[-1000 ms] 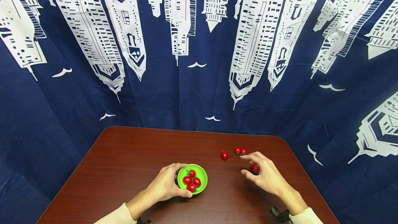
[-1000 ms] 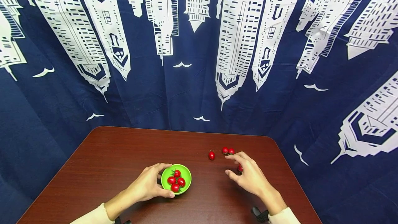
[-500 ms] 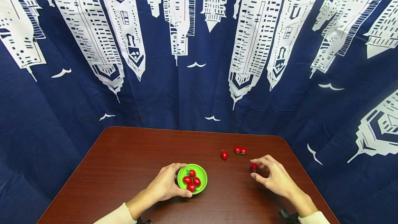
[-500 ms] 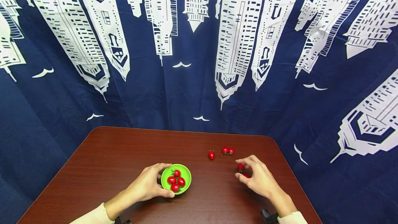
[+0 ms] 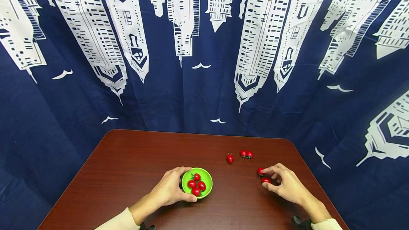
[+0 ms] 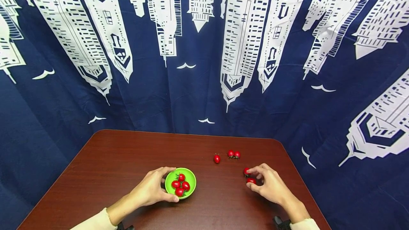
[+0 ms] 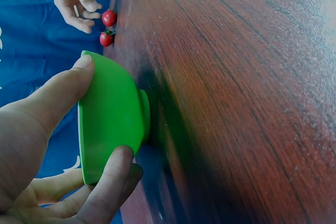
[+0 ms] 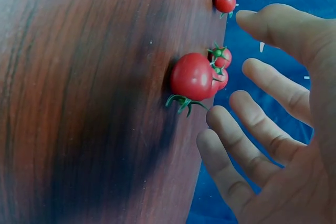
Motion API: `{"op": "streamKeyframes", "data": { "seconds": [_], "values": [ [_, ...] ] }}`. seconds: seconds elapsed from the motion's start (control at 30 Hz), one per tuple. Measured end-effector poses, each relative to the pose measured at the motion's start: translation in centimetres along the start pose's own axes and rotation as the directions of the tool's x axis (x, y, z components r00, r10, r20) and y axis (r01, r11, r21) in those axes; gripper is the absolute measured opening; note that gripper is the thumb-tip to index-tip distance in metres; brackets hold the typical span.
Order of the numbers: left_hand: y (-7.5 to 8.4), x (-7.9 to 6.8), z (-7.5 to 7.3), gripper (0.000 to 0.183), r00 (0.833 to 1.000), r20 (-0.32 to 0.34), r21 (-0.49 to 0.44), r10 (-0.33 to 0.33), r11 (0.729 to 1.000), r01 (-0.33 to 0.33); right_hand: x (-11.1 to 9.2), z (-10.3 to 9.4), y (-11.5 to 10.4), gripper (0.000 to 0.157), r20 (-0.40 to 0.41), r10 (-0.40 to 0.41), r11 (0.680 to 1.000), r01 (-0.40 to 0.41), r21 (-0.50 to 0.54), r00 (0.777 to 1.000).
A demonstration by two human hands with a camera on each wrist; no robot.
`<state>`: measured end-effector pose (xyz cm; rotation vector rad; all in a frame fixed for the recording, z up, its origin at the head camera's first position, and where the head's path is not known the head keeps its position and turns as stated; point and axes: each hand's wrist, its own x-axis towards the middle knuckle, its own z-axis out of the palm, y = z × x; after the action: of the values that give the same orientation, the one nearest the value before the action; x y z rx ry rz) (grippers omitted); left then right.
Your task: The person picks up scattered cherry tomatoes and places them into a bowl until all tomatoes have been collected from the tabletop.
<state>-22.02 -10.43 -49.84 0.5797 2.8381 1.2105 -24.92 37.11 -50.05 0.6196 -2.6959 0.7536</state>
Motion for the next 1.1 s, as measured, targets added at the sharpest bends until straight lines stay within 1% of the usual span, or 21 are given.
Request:
{"op": "streamKeyframes", "data": {
  "seconds": [0.17, 0.4, 0.57, 0.93, 1.1],
  "values": [
    [-0.1, 0.1, 0.0, 0.101, 1.0, 0.0, 0.002, 0.0, 1.0, 0.0, -0.1, 0.1, 0.4, 0.038, 0.042, 0.024, 0.999, -0.026, 0.037, 0.999],
    [-0.1, 0.0, -0.1, 0.102, 1.0, -0.004, 0.001, -0.003, 1.0, 0.003, -0.1, 0.4, 0.7, 0.036, 0.06, 0.034, 0.997, -0.038, 0.062, 0.998],
    [0.0, 0.0, -0.2, 0.101, 1.0, -0.006, -0.002, 0.007, 1.0, -0.007, -0.2, 0.5, 0.8, 0.036, 0.072, 0.04, 0.995, -0.046, 0.087, 0.997],
    [-0.1, 0.0, -0.1, 0.1, 1.0, -0.002, -0.012, 0.012, 1.0, -0.012, -0.3, 0.6, 1.0, 0.034, 0.104, 0.02, 0.992, -0.034, 0.125, 0.994],
    [-0.1, 0.0, -0.1, 0.099, 1.0, -0.009, -0.007, 0.024, 1.0, -0.024, -0.3, 0.6, 1.1, 0.034, 0.106, 0.004, 0.992, -0.017, 0.121, 0.994]
  ]
}}
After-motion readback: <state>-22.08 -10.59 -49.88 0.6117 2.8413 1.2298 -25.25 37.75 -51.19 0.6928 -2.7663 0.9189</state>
